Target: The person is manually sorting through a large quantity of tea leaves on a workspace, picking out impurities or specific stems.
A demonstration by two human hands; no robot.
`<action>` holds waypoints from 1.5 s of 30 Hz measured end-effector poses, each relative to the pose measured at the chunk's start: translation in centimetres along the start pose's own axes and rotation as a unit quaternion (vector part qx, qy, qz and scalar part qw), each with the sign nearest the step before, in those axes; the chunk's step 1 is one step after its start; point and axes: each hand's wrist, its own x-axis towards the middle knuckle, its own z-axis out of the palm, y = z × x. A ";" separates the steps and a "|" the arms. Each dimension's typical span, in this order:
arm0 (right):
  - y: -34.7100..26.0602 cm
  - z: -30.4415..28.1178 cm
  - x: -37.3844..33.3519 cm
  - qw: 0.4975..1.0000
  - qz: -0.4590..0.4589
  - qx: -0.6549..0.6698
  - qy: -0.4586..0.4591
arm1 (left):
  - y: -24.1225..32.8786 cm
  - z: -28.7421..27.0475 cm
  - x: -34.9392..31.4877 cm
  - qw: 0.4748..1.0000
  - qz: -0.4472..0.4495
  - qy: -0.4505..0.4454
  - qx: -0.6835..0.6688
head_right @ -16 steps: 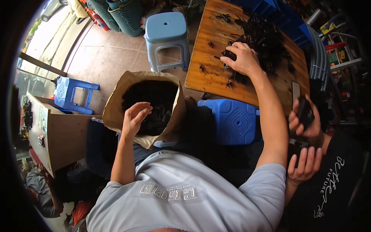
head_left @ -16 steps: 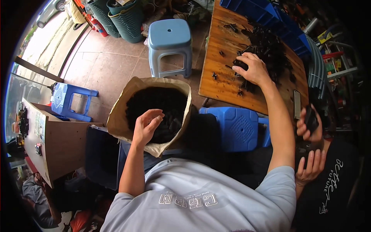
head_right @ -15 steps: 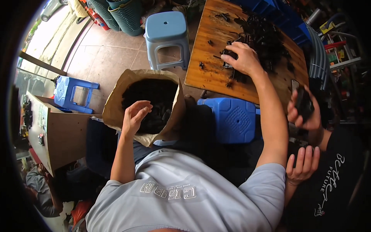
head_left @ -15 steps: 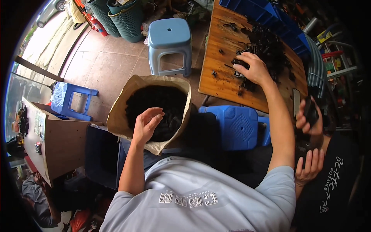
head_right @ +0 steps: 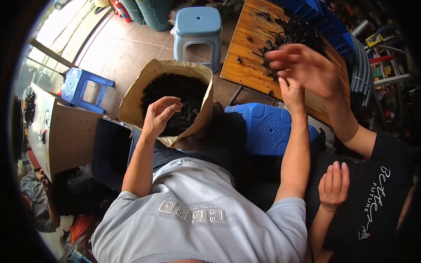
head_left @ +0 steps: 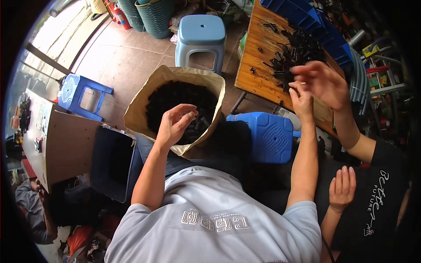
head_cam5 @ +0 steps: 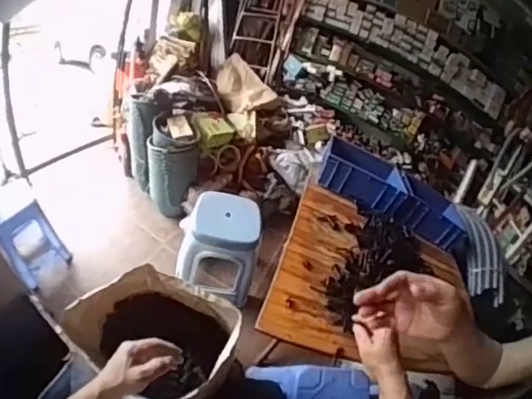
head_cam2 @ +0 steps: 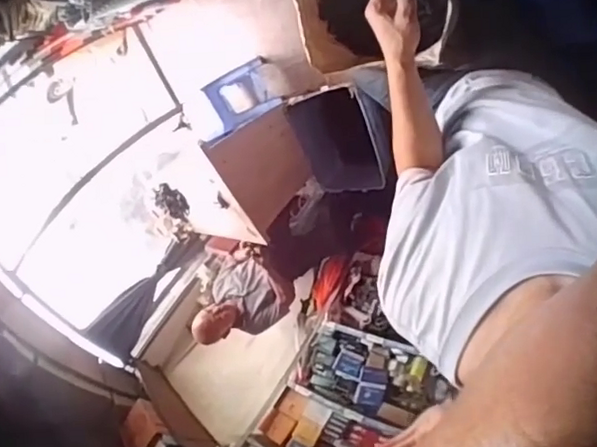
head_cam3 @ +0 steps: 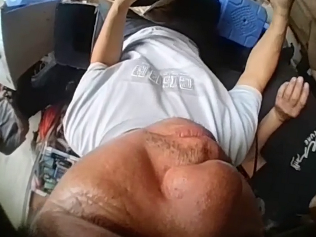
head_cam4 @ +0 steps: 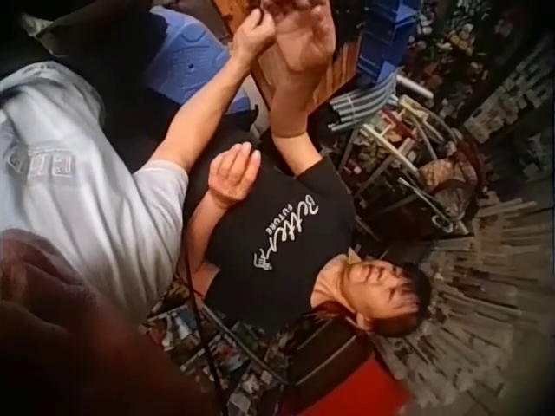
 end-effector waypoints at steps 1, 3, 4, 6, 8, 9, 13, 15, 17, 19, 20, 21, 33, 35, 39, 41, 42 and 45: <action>-1.1 -0.1 0.7 1.000 -0.008 -0.002 -0.011 | 0.1 0.0 -0.1 1.000 -0.002 0.002 -0.002; -1.9 -0.2 1.0 1.000 0.007 0.015 -0.024 | 0.1 0.5 -0.2 1.000 -0.003 0.000 -0.006; -2.2 0.0 1.0 1.000 0.005 0.015 -0.025 | 0.0 0.9 -0.3 1.000 -0.009 -0.003 -0.013; -3.1 0.5 1.3 0.995 0.039 0.082 -0.048 | -0.2 1.4 -0.4 0.999 -0.034 -0.012 -0.027; -3.3 1.4 1.0 0.995 0.013 0.087 -0.041 | 0.0 2.3 -0.6 0.999 -0.026 -0.019 -0.001; -3.6 1.7 0.7 0.993 0.012 0.111 -0.045 | 0.2 2.6 -0.6 0.999 -0.014 -0.028 0.022; -7.7 4.4 -1.2 0.959 0.081 0.270 0.011 | 1.3 4.5 -0.4 0.998 -0.014 -0.046 0.041; -11.3 5.5 -2.3 0.882 0.198 0.427 0.002 | 1.7 5.7 0.2 0.988 0.129 -0.035 0.082; -14.8 6.5 -3.4 0.857 0.259 0.444 -0.026 | 3.2 6.7 0.3 0.974 0.184 -0.029 0.129; -17.2 7.4 -3.8 0.847 0.315 0.427 -0.019 | 4.3 7.4 0.0 0.937 0.280 -0.053 0.202; -17.7 7.9 -4.0 0.842 0.328 0.429 -0.005 | 4.1 7.4 -0.2 0.938 0.277 -0.052 0.204; -17.7 8.0 -4.1 0.840 0.330 0.431 -0.008 | 3.8 7.3 -0.3 0.928 0.289 -0.037 0.233; -18.3 8.6 -4.3 0.823 0.299 0.472 -0.101 | 2.2 6.9 -0.5 0.882 0.358 0.056 0.301; -19.2 8.9 -5.0 0.825 0.259 0.497 -0.070 | 2.0 6.7 -0.8 0.886 0.358 0.075 0.283; -17.1 9.3 -6.0 0.833 0.159 0.520 -0.099 | 2.4 6.9 -1.1 0.926 0.299 0.057 0.223; -17.0 9.1 -5.9 0.847 0.141 0.504 -0.094 | 2.4 7.0 -1.0 0.941 0.276 0.050 0.190; -17.2 9.1 -5.8 0.846 0.142 0.504 -0.099 | 2.2 6.7 -0.9 0.940 0.265 0.036 0.210; -17.3 9.2 -5.5 0.839 0.143 0.515 -0.105 | 1.8 6.7 -0.7 0.941 0.263 0.032 0.212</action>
